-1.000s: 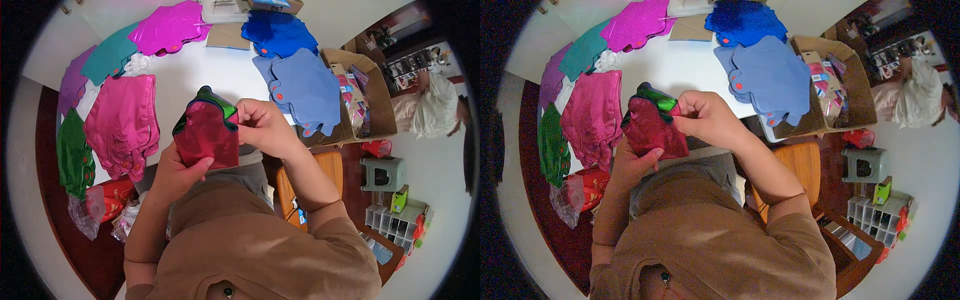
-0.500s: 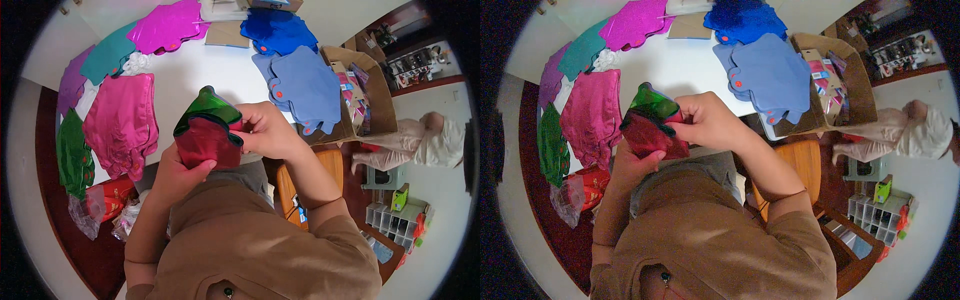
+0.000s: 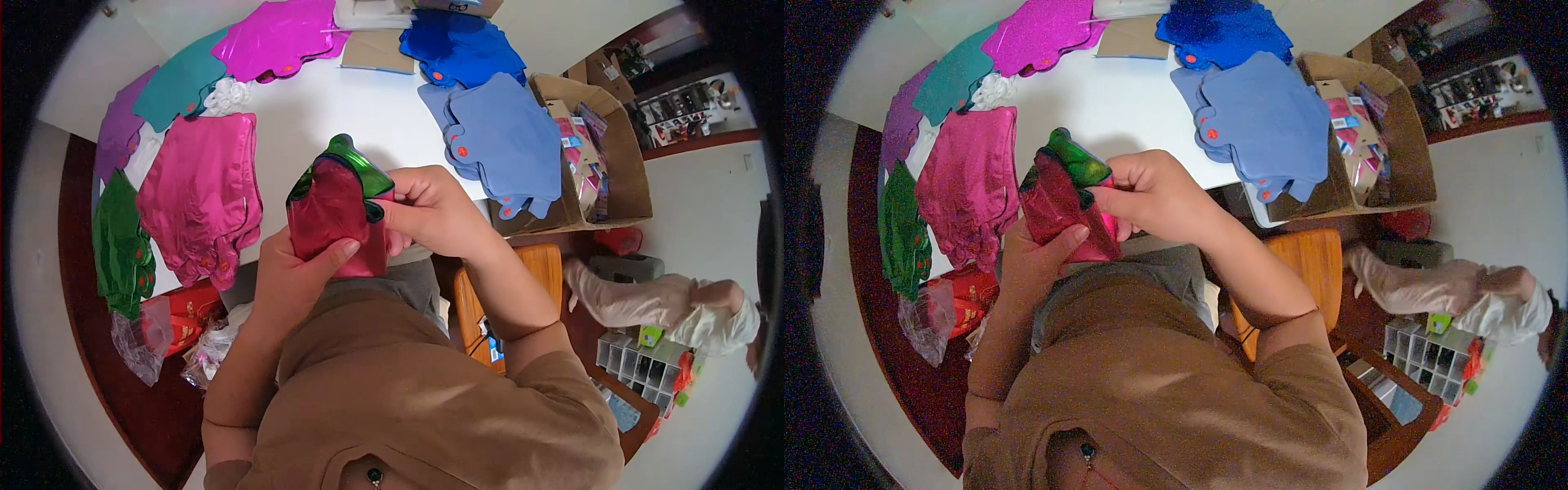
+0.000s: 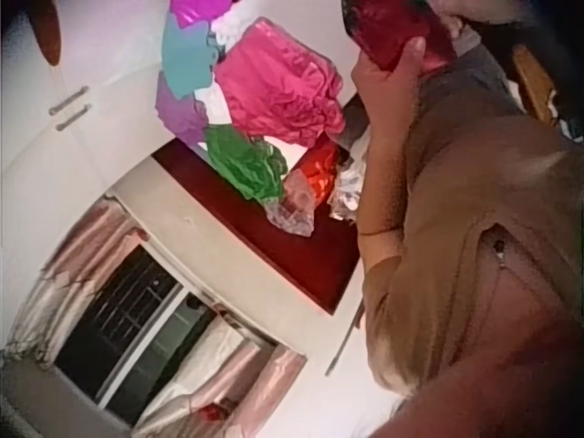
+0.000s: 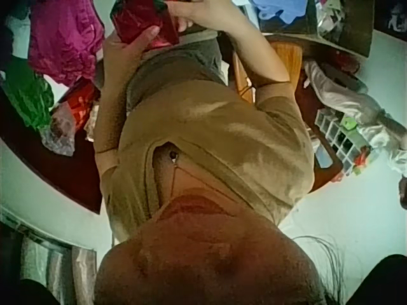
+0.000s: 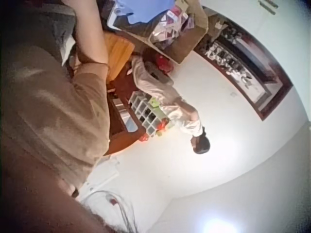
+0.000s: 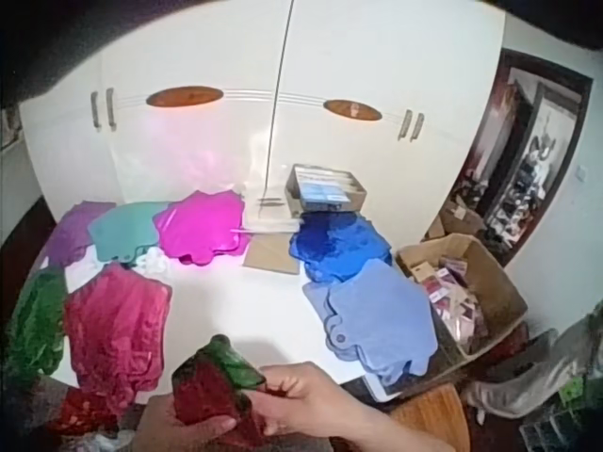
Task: Folding a flexible pink item and securing it into cardboard and plastic packaging.
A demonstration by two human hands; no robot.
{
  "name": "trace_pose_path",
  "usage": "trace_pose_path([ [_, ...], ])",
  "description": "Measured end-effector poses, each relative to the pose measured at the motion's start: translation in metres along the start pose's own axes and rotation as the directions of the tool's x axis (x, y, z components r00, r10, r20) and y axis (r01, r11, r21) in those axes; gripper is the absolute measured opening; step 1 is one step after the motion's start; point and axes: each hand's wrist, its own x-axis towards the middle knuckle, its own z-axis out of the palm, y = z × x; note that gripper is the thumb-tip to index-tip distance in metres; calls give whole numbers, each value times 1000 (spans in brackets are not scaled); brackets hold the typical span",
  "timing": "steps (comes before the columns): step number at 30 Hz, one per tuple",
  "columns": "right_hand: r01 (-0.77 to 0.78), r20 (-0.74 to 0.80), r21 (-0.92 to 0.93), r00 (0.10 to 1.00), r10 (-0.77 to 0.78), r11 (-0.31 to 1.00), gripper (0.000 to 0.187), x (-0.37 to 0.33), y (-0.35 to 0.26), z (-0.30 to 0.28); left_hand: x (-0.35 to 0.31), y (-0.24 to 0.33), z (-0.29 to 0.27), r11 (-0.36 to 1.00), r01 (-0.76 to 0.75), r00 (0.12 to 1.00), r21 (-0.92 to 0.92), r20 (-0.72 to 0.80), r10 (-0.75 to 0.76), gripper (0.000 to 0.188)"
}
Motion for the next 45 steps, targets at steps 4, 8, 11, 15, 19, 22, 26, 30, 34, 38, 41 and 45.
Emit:
trace_pose_path([
  [4, -30, -12, -11, 999, 30, 999, 26, 0, 1, -2, 2, -6, 0, 996, -70, 997, -60, -11, 70, 22],
  [8, 30, 28, 85, 999, -32, 996, 27, -3, 3, -10, 3, -6, 0, 996, -73, 997, -44, -33, 72, 23],
  [11, 7, 91, 364, 995, -43, 931, 19, -4, 6, -14, 4, -5, -3, 996, -79, 996, -34, -30, 78, 26],
  [15, 42, 85, 117, 995, -52, 992, 17, -6, 4, -13, 5, -9, -4, 995, -69, 998, -74, -9, 68, 28],
  [19, 17, 45, 34, 999, -18, 999, 15, -7, -1, -10, 4, -9, -3, 993, -82, 997, -83, 0, 83, 28],
  [22, -14, 12, -18, 1000, 14, 1000, 12, -5, -2, -11, 4, -10, -3, 993, -104, 995, -53, 2, 104, 27],
  [26, -49, -88, -55, 995, 44, 997, 15, -1, 0, -7, 3, -7, 1, 991, -113, 994, -76, -5, 113, 27],
  [30, -60, -127, -97, 991, 47, 994, 23, 0, -2, -5, 3, -9, -1, 990, -144, 990, -6, -4, 144, 26],
  [34, -66, -144, -121, 988, 48, 990, 27, 1, 0, -4, 4, -9, 0, 990, -140, 990, 27, -20, 140, 25],
  [38, -117, -168, -24, 980, 111, 993, 28, 0, 0, -2, 3, -9, 0, 990, -129, 989, 58, -70, 133, 24],
  [41, -7, -113, 106, 993, 19, 994, 23, -3, 12, -7, 5, -9, 0, 988, -147, 986, 48, -68, 150, 23],
  [45, 64, -141, -130, 987, -82, 989, 19, -4, 13, 9, 6, -12, 2, 981, -196, 979, -11, -65, 194, 23],
])
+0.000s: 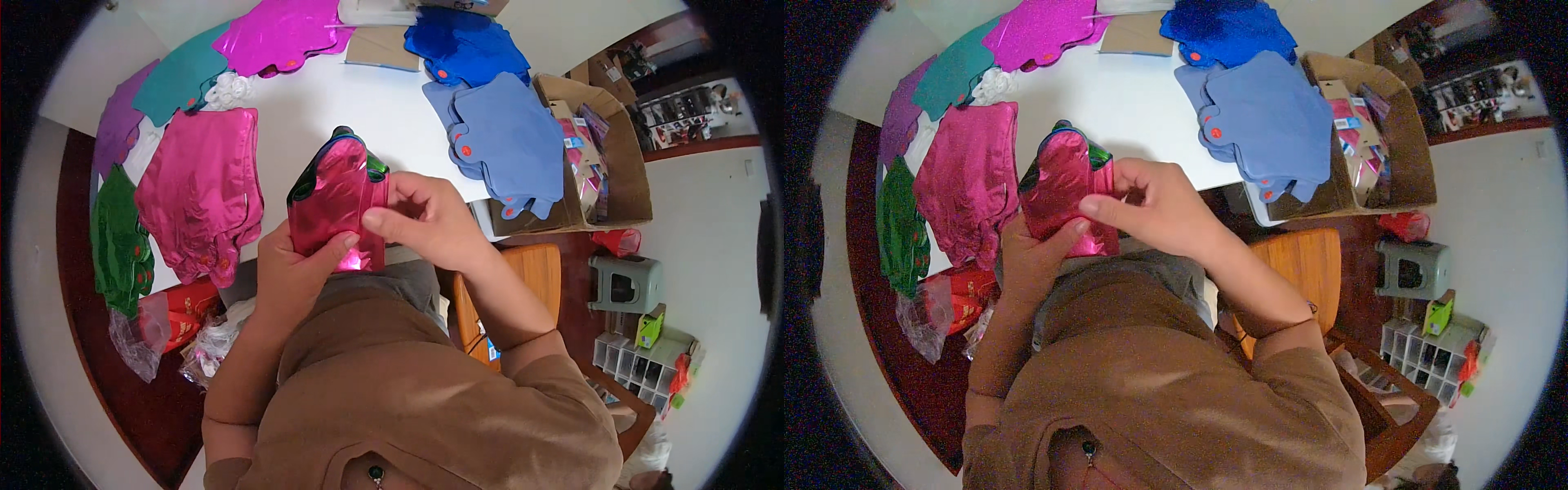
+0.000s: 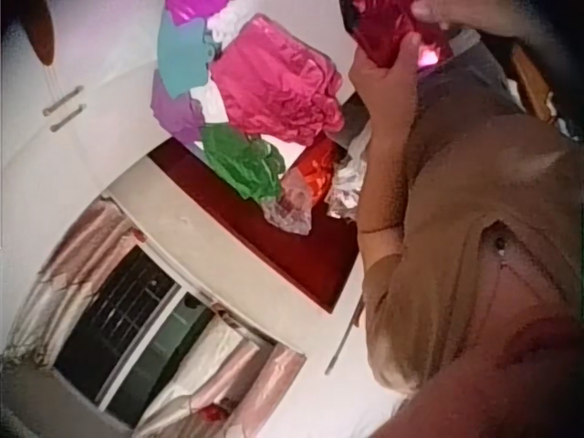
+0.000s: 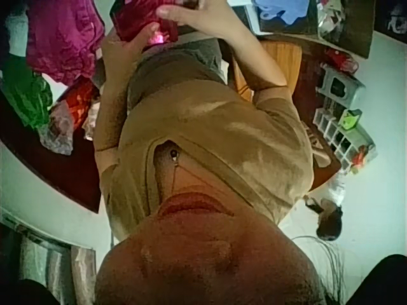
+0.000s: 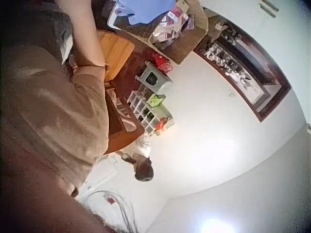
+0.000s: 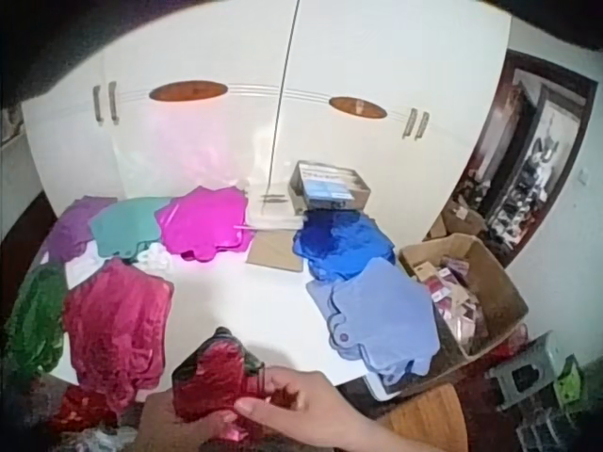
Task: Folding a flexible pink item and securing it into cardboard and plastic packaging.
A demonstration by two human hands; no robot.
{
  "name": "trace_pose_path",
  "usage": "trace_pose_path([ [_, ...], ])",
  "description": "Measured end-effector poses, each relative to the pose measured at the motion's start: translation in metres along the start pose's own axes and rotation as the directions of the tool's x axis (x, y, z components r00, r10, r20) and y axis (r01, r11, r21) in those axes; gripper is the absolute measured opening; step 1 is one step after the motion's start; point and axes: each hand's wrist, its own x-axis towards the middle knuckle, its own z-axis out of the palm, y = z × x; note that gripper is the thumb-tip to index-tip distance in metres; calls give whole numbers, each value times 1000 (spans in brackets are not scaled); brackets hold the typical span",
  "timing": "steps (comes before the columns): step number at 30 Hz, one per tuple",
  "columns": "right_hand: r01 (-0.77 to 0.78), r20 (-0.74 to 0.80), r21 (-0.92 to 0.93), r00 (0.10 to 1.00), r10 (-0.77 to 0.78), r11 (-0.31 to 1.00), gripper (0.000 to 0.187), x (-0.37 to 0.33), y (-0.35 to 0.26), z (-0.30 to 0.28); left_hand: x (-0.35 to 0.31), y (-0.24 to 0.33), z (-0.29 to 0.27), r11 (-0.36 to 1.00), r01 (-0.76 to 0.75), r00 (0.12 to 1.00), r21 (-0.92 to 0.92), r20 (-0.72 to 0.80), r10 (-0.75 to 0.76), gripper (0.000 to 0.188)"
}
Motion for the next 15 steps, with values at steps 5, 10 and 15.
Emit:
trace_pose_path([
  [5, -56, 125, 43, 991, 50, 998, 18, 0, -6, 4, -1, -1, -2, 1000, 17, 1000, -23, 5, -17, 24],
  [10, -108, 197, 164, 978, 74, 980, 21, 2, -4, -3, 0, -4, -5, 991, 65, 997, -118, 45, -60, 27],
  [15, -176, 206, 88, 966, 155, 980, 21, 4, -8, -8, 0, -2, -3, 970, 76, 996, -232, 53, -65, 28],
])
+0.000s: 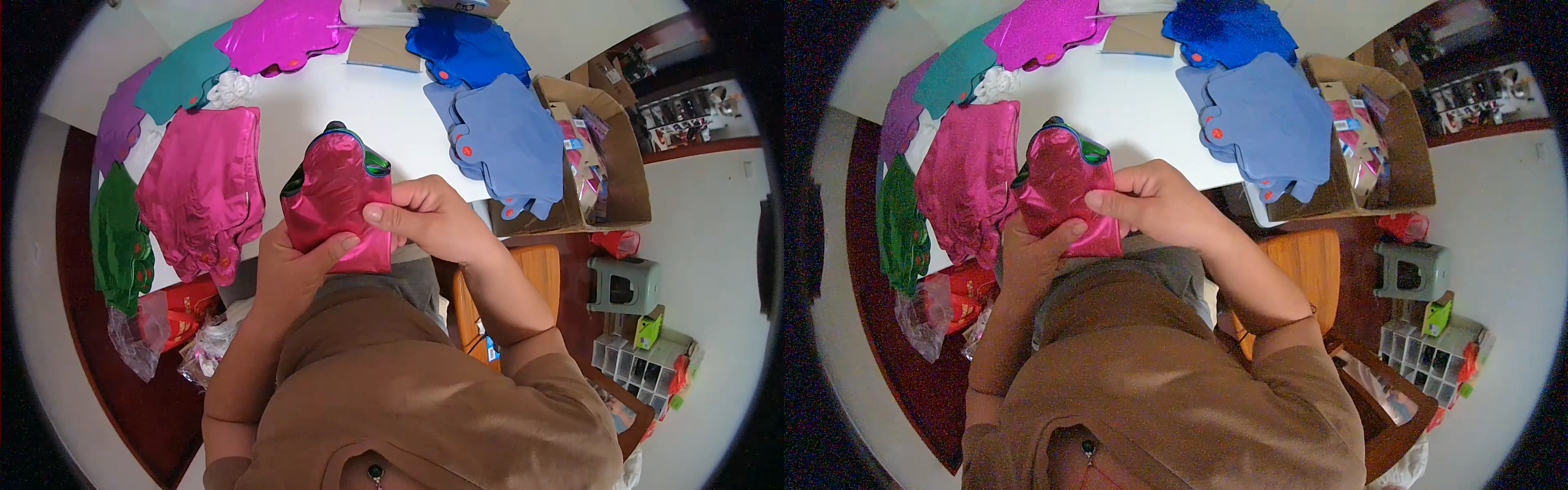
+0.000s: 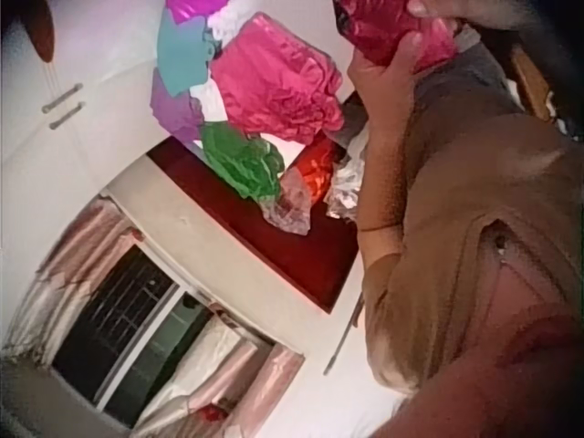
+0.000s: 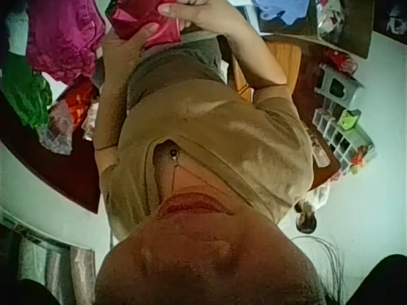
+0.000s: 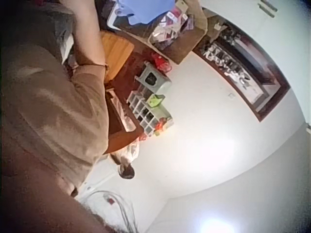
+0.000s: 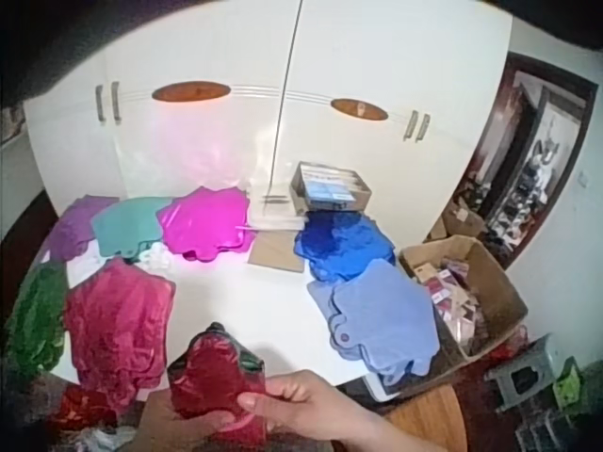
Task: Folding a flexible pink item and securing it into cardboard and plastic packaging.
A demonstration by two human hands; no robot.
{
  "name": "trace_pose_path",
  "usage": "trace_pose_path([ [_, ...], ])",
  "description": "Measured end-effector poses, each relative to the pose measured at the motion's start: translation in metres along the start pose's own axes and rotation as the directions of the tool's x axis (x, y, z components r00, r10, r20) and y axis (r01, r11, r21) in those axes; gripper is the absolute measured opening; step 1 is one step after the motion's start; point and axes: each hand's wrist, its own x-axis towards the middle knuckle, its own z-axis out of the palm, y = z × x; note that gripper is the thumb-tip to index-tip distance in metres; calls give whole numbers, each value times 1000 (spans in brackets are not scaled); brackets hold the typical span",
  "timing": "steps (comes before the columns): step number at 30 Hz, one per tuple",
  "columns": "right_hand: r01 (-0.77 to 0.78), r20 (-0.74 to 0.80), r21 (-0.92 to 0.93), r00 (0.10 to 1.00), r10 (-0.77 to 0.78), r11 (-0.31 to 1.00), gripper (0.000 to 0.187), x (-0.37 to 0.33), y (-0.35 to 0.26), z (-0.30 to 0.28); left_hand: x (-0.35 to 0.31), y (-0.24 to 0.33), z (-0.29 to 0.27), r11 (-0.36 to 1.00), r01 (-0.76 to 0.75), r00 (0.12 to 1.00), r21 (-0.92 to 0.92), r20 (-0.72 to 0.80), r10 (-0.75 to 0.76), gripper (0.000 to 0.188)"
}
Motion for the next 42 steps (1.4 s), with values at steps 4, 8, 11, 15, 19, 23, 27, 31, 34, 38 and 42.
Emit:
trace_pose_path([
  [4, 57, -56, -16, 997, -57, 998, 23, 5, 3, -1, -1, 0, -2, 999, 35, 999, 29, -9, -35, 28],
  [8, 102, -101, 30, 990, -99, 994, 23, 8, 8, -2, -1, 0, -2, 999, 8, 1000, 43, 1, -8, 28],
  [11, 124, -96, 81, 989, -116, 989, 19, 6, 7, 0, 0, -1, -2, 991, -63, 998, 120, 6, 63, 27],
  [15, 189, -11, 44, 982, -189, 981, 24, 4, -5, 8, 2, -13, -9, 995, -86, 996, 50, 18, 85, 27],
  [19, 133, 99, 62, 985, -139, 989, 42, 2, -5, 4, 1, -7, -7, 996, -71, 997, 49, -3, 71, 26],
  [23, 161, 63, 116, 984, -169, 980, 37, 3, 2, 10, 1, -5, -6, 994, -70, 998, 84, -2, 71, 26],
  [27, -17, -49, 63, 999, 20, 998, 20, 4, -1, 6, 0, -7, -6, 998, -50, 999, 34, -1, 50, 29],
  [31, 71, -112, 33, 991, -67, 997, 15, 9, 5, 0, -1, -5, -5, 997, -39, 999, 61, 24, 38, 30],
  [34, 100, -179, -28, 978, -103, 995, 13, 12, 6, -2, -1, -5, -6, 998, -35, 999, 61, 32, 33, 30],
  [38, 133, -165, -3, 977, -132, 991, 12, 13, 15, -1, -1, -4, -6, 997, -9, 999, 82, 47, 6, 32],
  [42, 183, -192, 15, 965, -177, 983, 11, 9, 8, 6, -2, -5, -8, 990, 123, 990, 63, 58, -126, 30],
])
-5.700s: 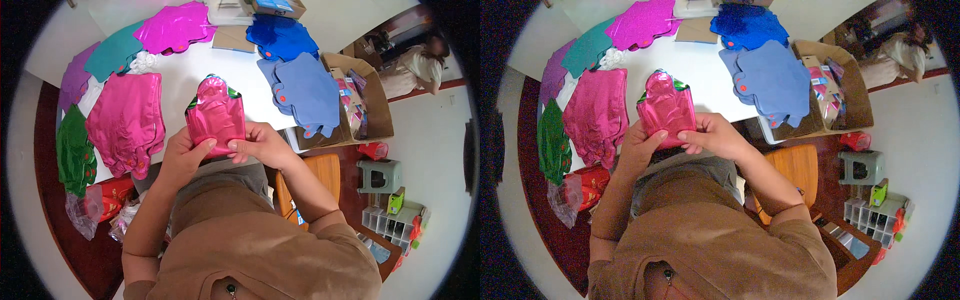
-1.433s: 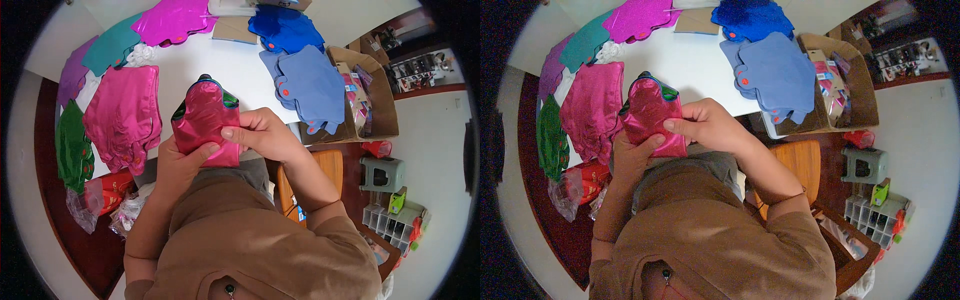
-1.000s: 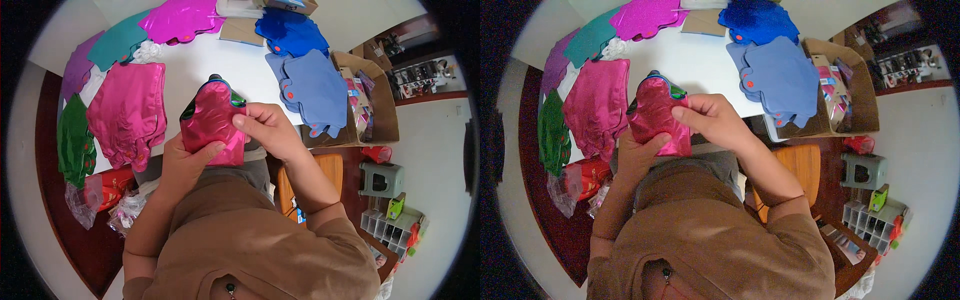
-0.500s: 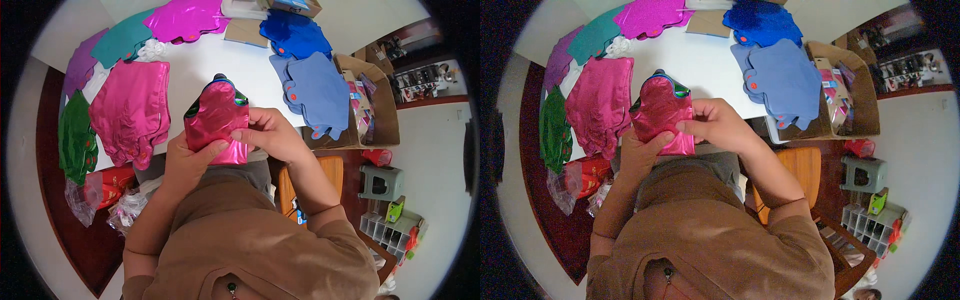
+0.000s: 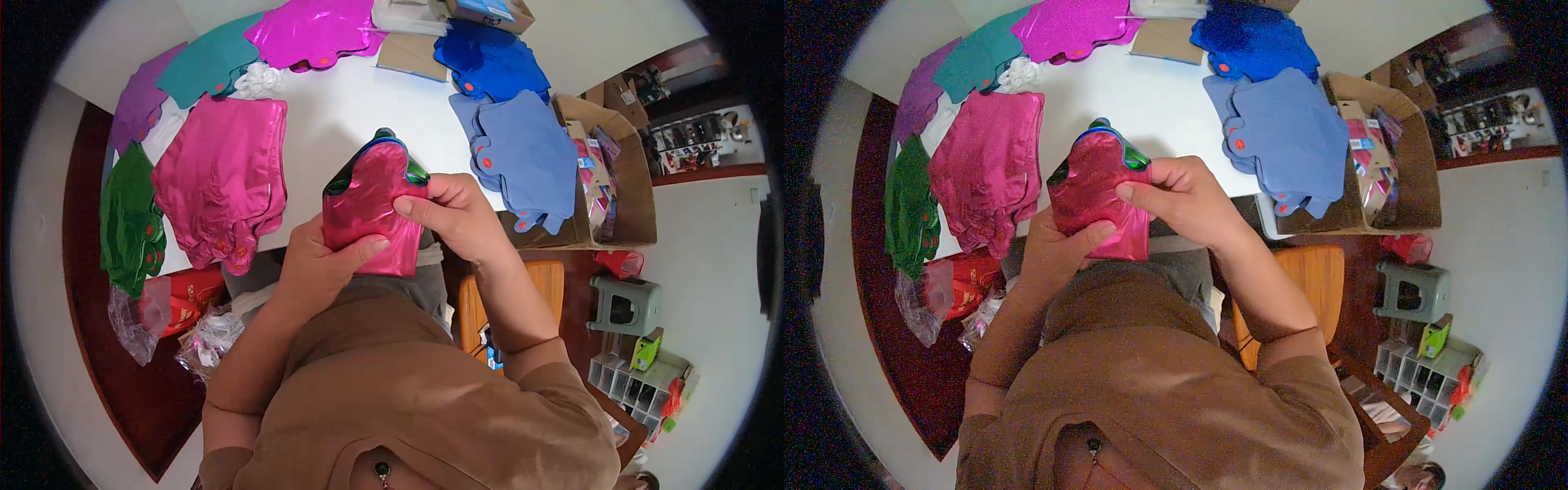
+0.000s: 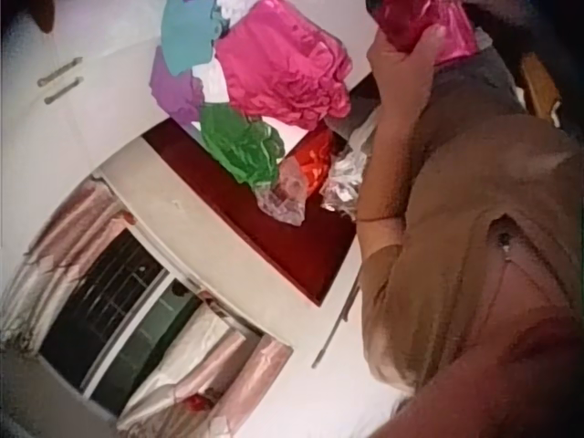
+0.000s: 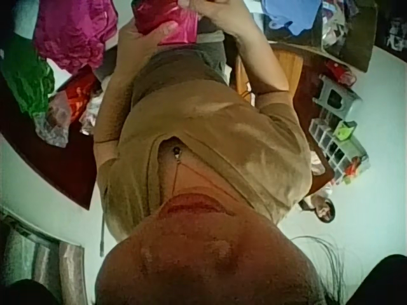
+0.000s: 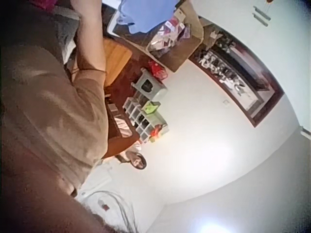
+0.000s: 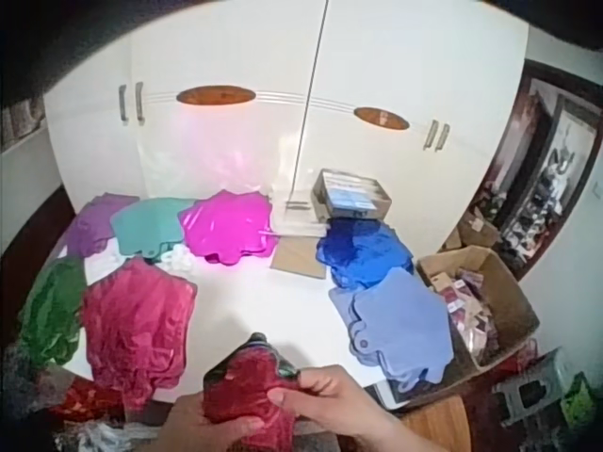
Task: Folding a flexible pink item and securing it into cardboard and plastic packaging.
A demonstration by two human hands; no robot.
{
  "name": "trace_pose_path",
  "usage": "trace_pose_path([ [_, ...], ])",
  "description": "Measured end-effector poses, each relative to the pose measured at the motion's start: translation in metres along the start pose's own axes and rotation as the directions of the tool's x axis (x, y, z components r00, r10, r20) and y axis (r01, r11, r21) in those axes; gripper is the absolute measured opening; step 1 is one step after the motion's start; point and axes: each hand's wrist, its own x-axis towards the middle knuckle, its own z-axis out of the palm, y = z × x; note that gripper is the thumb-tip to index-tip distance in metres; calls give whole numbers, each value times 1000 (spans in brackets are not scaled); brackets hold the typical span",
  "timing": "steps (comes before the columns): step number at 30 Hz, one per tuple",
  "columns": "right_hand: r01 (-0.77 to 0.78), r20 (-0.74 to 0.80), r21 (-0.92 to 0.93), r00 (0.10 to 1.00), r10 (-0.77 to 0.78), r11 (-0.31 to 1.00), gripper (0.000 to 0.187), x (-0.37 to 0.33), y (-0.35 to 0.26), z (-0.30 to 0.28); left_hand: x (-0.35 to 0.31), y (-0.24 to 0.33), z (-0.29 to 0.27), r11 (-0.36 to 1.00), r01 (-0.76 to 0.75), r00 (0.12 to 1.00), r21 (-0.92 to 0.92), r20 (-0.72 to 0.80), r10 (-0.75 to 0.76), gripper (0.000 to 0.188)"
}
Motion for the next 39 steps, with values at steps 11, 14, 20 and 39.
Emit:
trace_pose_path([
  [11, 2, 34, -60, 999, 0, 998, 9, -5, -6, -8, 13, 29, -22, 989, 31, 994, -147, 109, -15, 23],
  [14, -16, 47, -51, 999, 19, 999, 9, -6, -7, -8, 12, 25, -25, 980, 36, 995, -198, 94, -18, 21],
  [20, -25, 57, -67, 998, 28, 997, 8, -6, -3, -12, 12, 20, -31, 989, 24, 996, -147, 86, -11, 19],
  [39, -29, 69, -34, 997, 32, 999, 10, -11, -8, -8, 3, 36, -24, 998, -59, 997, -2, 47, 59, 17],
])
